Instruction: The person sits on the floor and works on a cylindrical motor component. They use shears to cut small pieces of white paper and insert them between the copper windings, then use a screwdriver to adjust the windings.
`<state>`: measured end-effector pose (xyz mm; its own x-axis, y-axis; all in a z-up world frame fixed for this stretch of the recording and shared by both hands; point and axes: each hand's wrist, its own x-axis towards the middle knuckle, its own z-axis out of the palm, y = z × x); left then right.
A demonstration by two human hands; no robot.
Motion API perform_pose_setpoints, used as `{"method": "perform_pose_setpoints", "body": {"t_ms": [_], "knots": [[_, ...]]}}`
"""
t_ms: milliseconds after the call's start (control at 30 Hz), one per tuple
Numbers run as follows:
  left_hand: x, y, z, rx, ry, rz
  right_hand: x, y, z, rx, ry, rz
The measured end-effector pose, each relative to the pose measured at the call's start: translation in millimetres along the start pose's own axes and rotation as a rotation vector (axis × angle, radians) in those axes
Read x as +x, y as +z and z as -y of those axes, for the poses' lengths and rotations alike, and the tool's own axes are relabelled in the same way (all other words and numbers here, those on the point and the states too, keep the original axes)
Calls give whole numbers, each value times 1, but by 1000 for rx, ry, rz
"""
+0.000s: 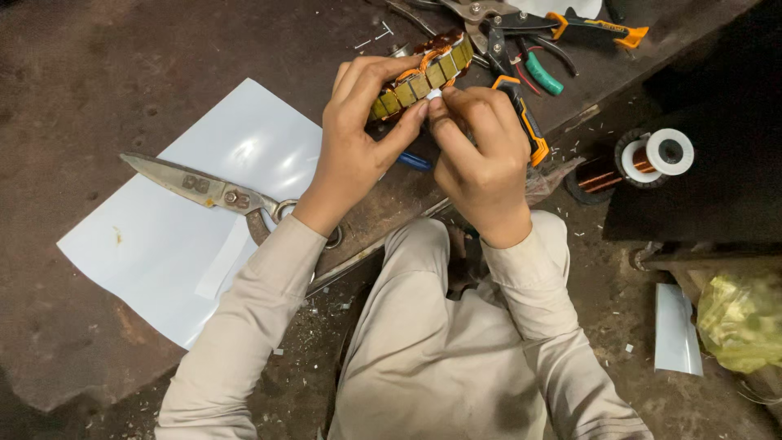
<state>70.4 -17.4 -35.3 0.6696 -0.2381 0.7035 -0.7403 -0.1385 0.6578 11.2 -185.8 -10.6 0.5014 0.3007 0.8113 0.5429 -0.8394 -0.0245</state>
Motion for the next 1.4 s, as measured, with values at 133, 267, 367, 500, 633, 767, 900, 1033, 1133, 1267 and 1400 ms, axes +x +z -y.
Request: {"method": "perform_pose_setpoints", "body": {"t_ms": [133,267,367,500,633,767,900,1033,1133,1267,1400], "knots": [[1,0,1,7,8,11,0,2,-3,-46,-50,-13],[1,0,0,44,16,21,-1,1,-2,-43,-37,1],[1,1,0,59,59,20,-1,1,1,-59,-22,-23],[2,2,0,71,56,30,0,2,6,-79,13,-14],[2,3,0,85,59,29,0,2,11,-98,43,3],[3,2,1,76,59,36,1,0,11,-101,58,30],[2,2,1,79,49,40,2,-4,-2,71,100,-19],[1,3,3,65,60,36,1,-6,-16,216,132,-54],[0,3,4,62,53,32,1,-5,-21,230,105,-50],[-1,5,6,48,50,23,2,-7,-27,263,53,-20],[-1,5,7,58,53,24,5,-9,-34,299,33,12]]}}
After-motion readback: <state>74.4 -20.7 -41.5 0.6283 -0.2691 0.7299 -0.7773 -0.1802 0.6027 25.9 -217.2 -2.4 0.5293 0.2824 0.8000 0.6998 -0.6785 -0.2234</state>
